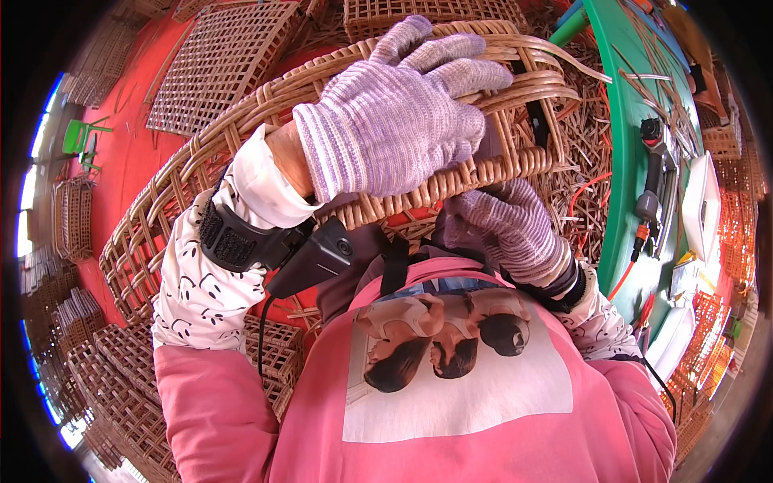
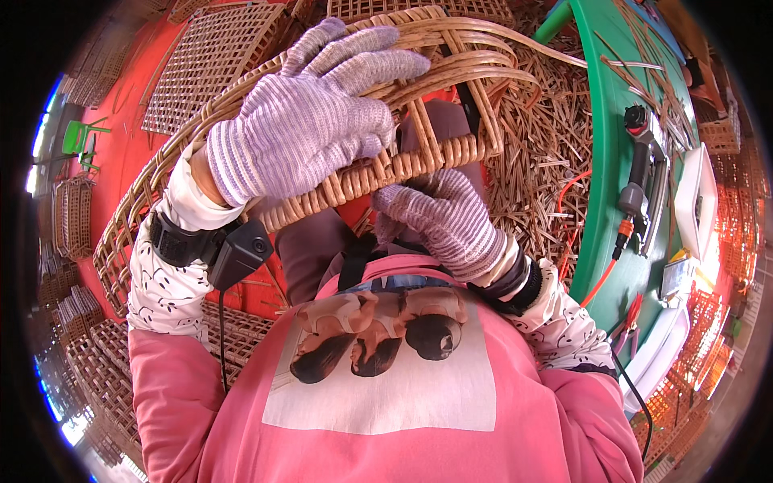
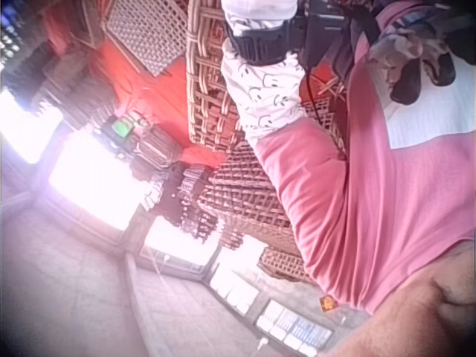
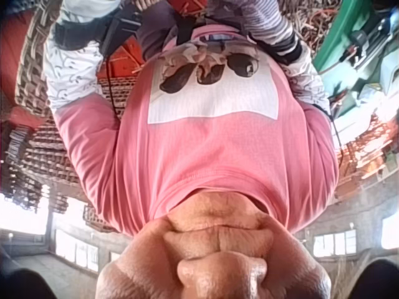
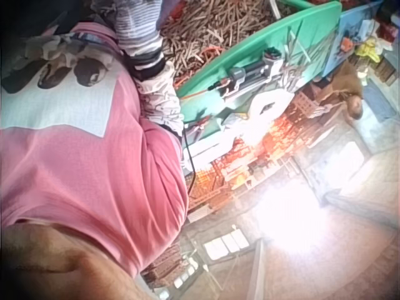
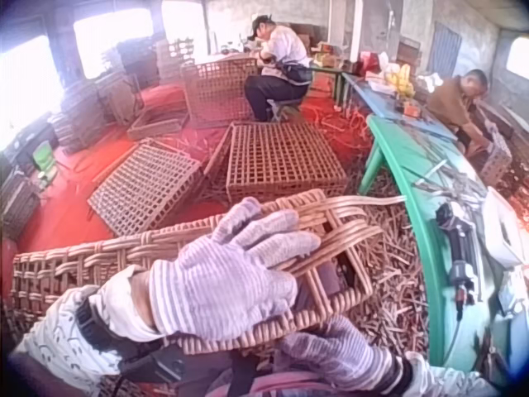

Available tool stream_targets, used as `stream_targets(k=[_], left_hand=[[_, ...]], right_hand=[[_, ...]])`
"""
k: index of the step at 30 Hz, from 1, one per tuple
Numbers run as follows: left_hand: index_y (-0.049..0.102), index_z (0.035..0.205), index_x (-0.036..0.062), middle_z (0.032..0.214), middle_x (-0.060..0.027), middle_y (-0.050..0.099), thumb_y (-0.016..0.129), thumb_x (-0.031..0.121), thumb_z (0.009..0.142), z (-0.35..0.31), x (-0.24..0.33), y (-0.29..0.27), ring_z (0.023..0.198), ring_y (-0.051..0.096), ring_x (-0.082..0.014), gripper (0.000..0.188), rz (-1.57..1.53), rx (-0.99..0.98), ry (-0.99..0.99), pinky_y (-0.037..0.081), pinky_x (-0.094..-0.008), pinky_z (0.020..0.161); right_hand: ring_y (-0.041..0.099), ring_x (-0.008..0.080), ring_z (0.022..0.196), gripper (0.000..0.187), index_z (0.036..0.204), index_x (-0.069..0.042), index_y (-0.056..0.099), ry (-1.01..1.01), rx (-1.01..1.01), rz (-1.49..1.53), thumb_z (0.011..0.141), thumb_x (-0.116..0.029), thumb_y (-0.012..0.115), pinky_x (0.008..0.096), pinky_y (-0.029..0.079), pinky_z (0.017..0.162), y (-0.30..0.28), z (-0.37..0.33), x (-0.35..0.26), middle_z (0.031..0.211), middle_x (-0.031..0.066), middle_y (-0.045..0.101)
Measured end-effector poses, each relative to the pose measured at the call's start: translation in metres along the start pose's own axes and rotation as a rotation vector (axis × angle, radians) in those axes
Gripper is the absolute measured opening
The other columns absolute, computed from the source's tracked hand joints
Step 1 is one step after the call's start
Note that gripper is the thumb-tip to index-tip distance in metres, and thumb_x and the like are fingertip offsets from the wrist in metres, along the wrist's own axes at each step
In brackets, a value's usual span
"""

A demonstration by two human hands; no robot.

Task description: The recorder is weaving rattan strips into a wooden frame to manufacture furniture components.

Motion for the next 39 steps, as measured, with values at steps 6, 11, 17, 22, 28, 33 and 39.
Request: stream_targets(k=[6,11,17,22,28,33,39], left_hand=[[0.060,0.077,0.0134,0.126,-0.0110,0.046,0.055,0.027,0.075,0.001,-0.006,0.007,0.124,0.035,-0.0323,0.015,-0.194,-0.095,-0.070,0.020,-0.0517,0.103],[0.061,0.078,0.0134,0.128,-0.0115,0.045,0.055,0.028,0.076,0.001,-0.003,0.005,0.125,0.034,-0.0326,0.016,-0.147,-0.086,-0.044,0.019,-0.0525,0.103],[0.062,0.080,0.0143,0.129,-0.0116,0.044,0.053,0.028,0.078,-0.001,-0.010,0.012,0.126,0.033,-0.0326,0.017,-0.251,-0.125,-0.101,0.017,-0.0523,0.104],[0.062,0.080,0.0146,0.129,-0.0115,0.044,0.053,0.029,0.078,-0.001,-0.004,0.010,0.126,0.033,-0.0323,0.017,-0.092,-0.093,-0.034,0.017,-0.0522,0.104],[0.062,0.080,0.0147,0.128,-0.0113,0.045,0.053,0.029,0.078,0.000,-0.003,0.009,0.125,0.034,-0.0321,0.017,-0.035,-0.103,-0.042,0.017,-0.0522,0.104],[0.063,0.081,0.0149,0.128,-0.0110,0.045,0.054,0.028,0.078,0.000,-0.004,0.004,0.125,0.034,-0.0319,0.016,-0.150,-0.075,-0.056,0.017,-0.0517,0.104],[0.063,0.080,0.0161,0.127,-0.0105,0.045,0.055,0.026,0.077,0.001,-0.010,0.009,0.125,0.034,-0.0313,0.013,-0.047,-0.102,-0.033,0.016,-0.0511,0.104]], right_hand=[[0.059,0.0137,0.060,0.017,0.089,0.001,0.059,-0.016,0.003,-0.023,0.084,-0.016,0.060,0.0247,0.049,0.055,0.000,0.001,-0.001,0.070,0.0076,0.061],[0.059,0.0138,0.061,0.017,0.088,0.001,0.059,-0.032,-0.006,0.000,0.084,-0.016,0.059,0.0247,0.049,0.055,0.000,0.003,0.001,0.070,0.0076,0.061],[0.059,0.0133,0.061,0.016,0.088,0.001,0.060,-0.038,-0.013,-0.003,0.085,-0.015,0.059,0.0244,0.048,0.056,0.000,0.002,0.001,0.070,0.0075,0.061],[0.058,0.0130,0.061,0.016,0.088,0.001,0.060,-0.045,-0.009,-0.016,0.085,-0.015,0.059,0.0239,0.047,0.055,0.001,0.002,0.000,0.070,0.0076,0.062],[0.058,0.0126,0.060,0.015,0.087,0.000,0.060,-0.059,-0.004,-0.012,0.085,-0.015,0.059,0.0232,0.047,0.054,0.001,0.002,-0.002,0.070,0.0073,0.062],[0.058,0.0121,0.058,0.016,0.087,0.000,0.059,-0.029,-0.006,-0.043,0.085,-0.016,0.058,0.0224,0.046,0.053,0.000,0.003,0.001,0.069,0.0071,0.062],[0.060,0.0152,0.070,0.022,0.096,0.000,0.058,0.036,-0.043,0.005,0.082,-0.017,0.062,0.0266,0.049,0.065,0.001,0.005,0.003,0.081,0.0054,0.060]])
Point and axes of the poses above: each hand's wrist, its own z-axis towards the middle knuckle, its own y-axis out of the palm, x = y × z, the point moved 10 cm from there along z, towards the middle knuckle
